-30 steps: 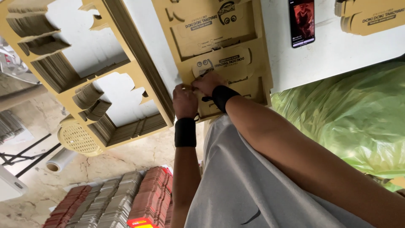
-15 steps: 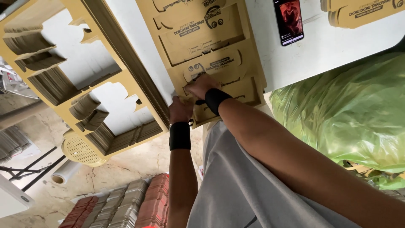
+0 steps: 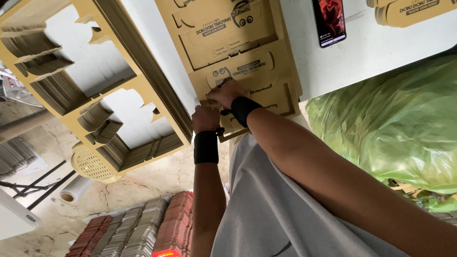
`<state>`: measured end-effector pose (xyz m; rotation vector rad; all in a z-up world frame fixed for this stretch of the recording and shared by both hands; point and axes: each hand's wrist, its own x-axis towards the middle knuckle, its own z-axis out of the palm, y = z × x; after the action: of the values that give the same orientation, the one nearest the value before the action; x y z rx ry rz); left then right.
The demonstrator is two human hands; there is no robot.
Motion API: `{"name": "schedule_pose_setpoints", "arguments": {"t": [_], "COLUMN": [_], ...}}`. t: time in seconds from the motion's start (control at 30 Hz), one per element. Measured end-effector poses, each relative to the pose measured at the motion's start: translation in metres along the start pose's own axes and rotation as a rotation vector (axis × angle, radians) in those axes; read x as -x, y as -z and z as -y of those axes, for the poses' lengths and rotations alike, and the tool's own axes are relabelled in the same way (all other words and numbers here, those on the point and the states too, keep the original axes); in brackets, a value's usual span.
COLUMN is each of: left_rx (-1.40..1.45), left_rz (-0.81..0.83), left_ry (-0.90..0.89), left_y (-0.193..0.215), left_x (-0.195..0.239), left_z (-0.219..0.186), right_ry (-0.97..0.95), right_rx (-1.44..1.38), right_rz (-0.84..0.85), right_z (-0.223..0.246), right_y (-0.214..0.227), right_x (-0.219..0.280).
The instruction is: Folding flat cardboard sheets into boxes and stacking them on a table.
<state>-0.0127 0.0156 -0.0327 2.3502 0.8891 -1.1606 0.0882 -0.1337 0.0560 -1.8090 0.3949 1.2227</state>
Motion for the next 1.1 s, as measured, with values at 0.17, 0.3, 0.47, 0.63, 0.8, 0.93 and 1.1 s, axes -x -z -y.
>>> {"name": "schedule_pose_setpoints", "arguments": {"t": [0.17,0.3,0.47,0.63,0.8,0.93,1.1], "left_rx": [0.040,-0.217,-0.605,-0.378,0.079,-0.161,0.029], "left_rz": [-0.005,0.062,0.081,0.150,0.148,0.097,0.110], "left_ry": [0.038,-0.147,-0.525,-0.567,-0.386,-0.580,-0.468], "left_y": [0.020,0.006,0.025,0.025,0.075,0.090,0.074], "left_x": [0.021,-0.001,0.016,0.011,0.061,0.078,0.055], "left_z": [-0.019,0.001,-0.015,-0.010,-0.025,-0.027,-0.029], "right_ry": [-0.024,-0.041,-0.026,-0.036,-0.033,-0.037,-0.035], "right_rx": [-0.044,-0.040,-0.028,-0.007,-0.035,-0.046,-0.029], "right_rz": [-0.005,0.026,0.063,0.030,0.035,0.027,0.050], "right_z": [0.001,0.003,0.002,0.008,0.003,0.006,-0.001], "right_y": [0.002,0.002,0.003,0.005,-0.001,0.000,-0.002], "right_x": [0.002,0.003,-0.001,0.001,-0.004,0.002,-0.007]}}
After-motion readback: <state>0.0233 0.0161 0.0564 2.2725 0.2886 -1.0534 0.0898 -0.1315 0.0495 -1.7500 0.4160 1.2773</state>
